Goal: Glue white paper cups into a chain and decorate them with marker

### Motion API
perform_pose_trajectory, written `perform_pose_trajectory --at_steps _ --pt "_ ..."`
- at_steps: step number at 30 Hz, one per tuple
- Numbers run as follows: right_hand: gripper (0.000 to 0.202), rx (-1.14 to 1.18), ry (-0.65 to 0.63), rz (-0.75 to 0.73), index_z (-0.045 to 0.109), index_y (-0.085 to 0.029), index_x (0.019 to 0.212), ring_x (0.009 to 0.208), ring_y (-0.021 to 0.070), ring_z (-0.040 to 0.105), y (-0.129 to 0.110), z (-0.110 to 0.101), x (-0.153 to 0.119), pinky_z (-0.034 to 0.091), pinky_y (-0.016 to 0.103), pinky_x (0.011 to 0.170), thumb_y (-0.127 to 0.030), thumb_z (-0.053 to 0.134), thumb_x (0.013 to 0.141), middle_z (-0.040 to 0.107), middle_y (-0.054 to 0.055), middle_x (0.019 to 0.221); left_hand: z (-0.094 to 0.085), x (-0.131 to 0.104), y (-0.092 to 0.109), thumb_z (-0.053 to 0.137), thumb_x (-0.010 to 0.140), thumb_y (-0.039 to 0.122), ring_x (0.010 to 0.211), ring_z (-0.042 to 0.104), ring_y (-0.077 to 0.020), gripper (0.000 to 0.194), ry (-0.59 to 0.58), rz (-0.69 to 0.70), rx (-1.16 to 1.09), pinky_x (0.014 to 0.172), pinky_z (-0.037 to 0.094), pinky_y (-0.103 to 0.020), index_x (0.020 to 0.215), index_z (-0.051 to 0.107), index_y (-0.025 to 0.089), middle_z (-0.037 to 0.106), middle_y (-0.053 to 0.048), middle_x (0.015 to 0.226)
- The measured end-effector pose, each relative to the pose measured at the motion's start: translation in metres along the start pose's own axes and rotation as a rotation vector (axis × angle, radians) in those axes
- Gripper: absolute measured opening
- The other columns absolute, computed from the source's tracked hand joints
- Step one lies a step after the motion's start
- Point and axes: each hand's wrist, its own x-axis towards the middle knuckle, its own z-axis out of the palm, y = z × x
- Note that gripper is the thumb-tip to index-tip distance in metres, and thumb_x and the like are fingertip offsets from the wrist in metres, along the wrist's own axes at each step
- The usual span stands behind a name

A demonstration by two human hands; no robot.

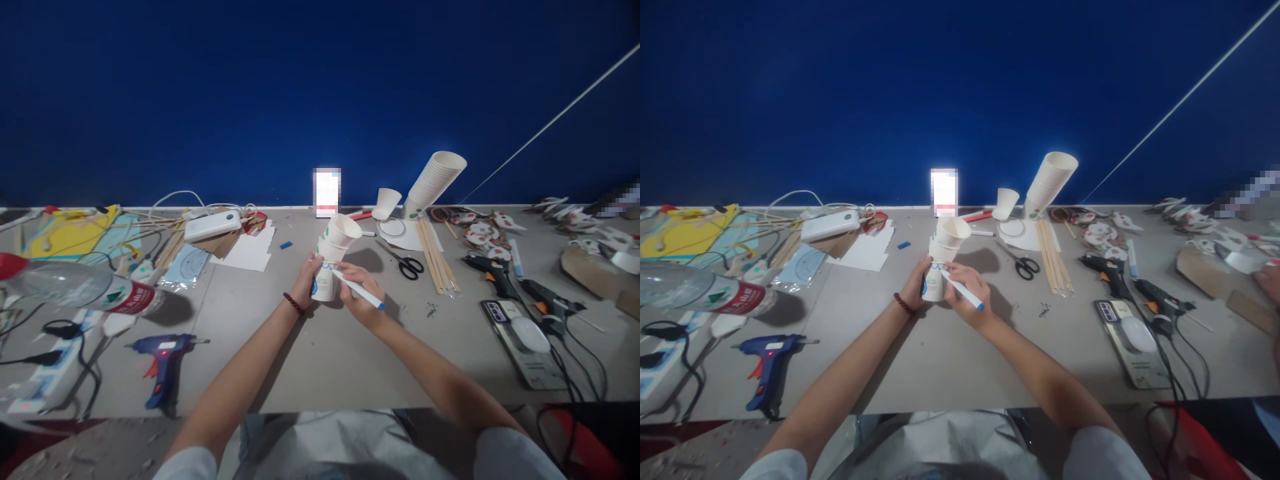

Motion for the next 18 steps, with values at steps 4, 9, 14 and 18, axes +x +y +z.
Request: perform_pose_trajectory --at_steps 4,9,14,18 --pt "0.018 0.007 0.011 0.011 0.058 -0.026 0.101 0.101 0.0268 0.079 -0.0006 -0.0004 0.0007 0.066 0.043 0.081 -0.011 0.060 0.090 0.074 0.004 0.091 -0.0002 0.0002 0.0005 0.087 0.070 0.043 0.075 0.067 -0.0157 0.042 0.001 -0.009 -0.007 0.073 0.050 -0.028 0.095 0.065 0.017 0.071 -0.001 0.085" --pt "0.014 0.003 0.002 0.033 0.057 -0.026 0.098 0.101 0.0280 0.079 -0.0005 -0.0013 0.0015 0.066 0.044 0.081 -0.014 0.062 0.091 0.075 0.004 0.088 -0.0015 0.0014 -0.0011 0.085 0.072 0.043 0.078 0.069 -0.0169 0.042 0.002 -0.001 -0.005 0.076 0.051 -0.029 0.098 0.067 0.016 0.074 -0.003 0.089" --pt "0.010 -0.016 0.023 0.061 0.056 -0.025 0.096 0.099 0.0267 0.080 -0.0012 -0.0005 0.0015 0.067 0.042 0.079 -0.017 0.059 0.093 0.075 0.004 0.087 -0.0028 0.0024 -0.0029 0.085 0.072 0.046 0.075 0.069 -0.0167 0.043 0.003 0.000 0.004 0.075 0.052 -0.029 0.096 0.066 0.016 0.073 -0.003 0.085" --pt "0.010 -0.008 0.028 0.080 0.057 -0.026 0.096 0.100 0.0266 0.080 -0.0015 -0.0003 0.0009 0.067 0.041 0.079 -0.016 0.059 0.093 0.075 0.004 0.087 -0.0033 0.0020 -0.0015 0.084 0.073 0.046 0.076 0.070 -0.0178 0.041 -0.003 -0.008 0.014 0.074 0.053 -0.029 0.097 0.066 0.017 0.074 -0.004 0.089"
